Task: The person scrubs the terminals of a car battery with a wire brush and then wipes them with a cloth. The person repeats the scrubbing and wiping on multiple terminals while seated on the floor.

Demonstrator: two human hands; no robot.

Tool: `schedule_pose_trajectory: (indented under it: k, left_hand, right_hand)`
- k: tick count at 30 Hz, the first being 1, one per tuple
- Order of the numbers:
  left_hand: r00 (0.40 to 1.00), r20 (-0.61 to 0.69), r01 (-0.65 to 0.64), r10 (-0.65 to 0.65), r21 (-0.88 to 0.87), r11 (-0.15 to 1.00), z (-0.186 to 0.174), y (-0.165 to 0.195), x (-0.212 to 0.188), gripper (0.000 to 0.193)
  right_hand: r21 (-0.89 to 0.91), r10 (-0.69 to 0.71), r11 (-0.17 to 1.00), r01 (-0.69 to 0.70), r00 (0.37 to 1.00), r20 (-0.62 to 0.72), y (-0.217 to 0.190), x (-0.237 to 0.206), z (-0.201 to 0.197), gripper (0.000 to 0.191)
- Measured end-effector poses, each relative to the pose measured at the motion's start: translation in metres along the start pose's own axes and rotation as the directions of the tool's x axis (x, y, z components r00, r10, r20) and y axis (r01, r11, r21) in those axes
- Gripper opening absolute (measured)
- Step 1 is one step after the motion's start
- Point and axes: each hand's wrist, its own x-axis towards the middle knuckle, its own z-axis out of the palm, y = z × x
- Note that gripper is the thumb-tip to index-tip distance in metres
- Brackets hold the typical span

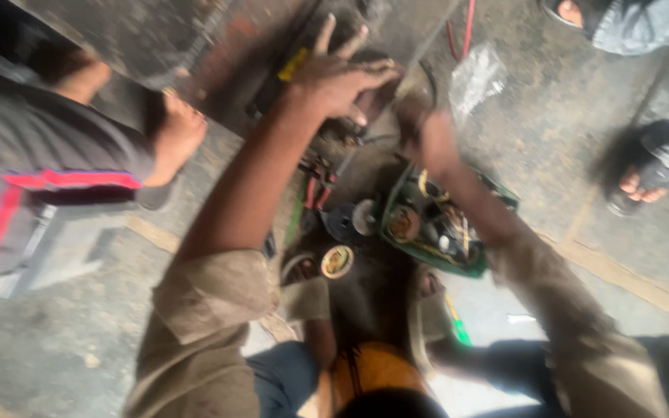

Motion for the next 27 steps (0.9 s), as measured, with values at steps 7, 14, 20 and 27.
schedule_pose_trajectory:
  k: [7, 14, 20, 27]
  left_hand:
    - [0.999, -0.036, -0.009, 0.008, -0.021, 1.000, 0.004, 0.007, -0.006, 0.100]
    - [0.994, -0.101, -0.035, 0.027, -0.077, 0.996, 0.007, 0.004, 0.000, 0.100]
    - [0.988, -0.145, -0.052, 0.043, -0.057, 0.997, 0.014, 0.001, -0.001, 0.101]
    - [0.994, -0.106, -0.030, 0.027, -0.026, 0.999, 0.012, 0.002, 0.002, 0.101]
  right_hand:
    - [0.035, 0.033, 0.999, -0.032, 0.999, -0.024, -0.008, -0.001, 0.003, 0.032]
    - [0.165, 0.111, 0.980, -0.114, 0.993, 0.024, -0.017, 0.010, -0.007, 0.042]
    - [0.184, 0.064, 0.980, -0.071, 0.997, 0.045, -0.033, 0.014, -0.017, 0.040]
    - [0.120, 0.120, 0.983, -0.135, 0.985, 0.126, -0.038, 0.017, -0.023, 0.038]
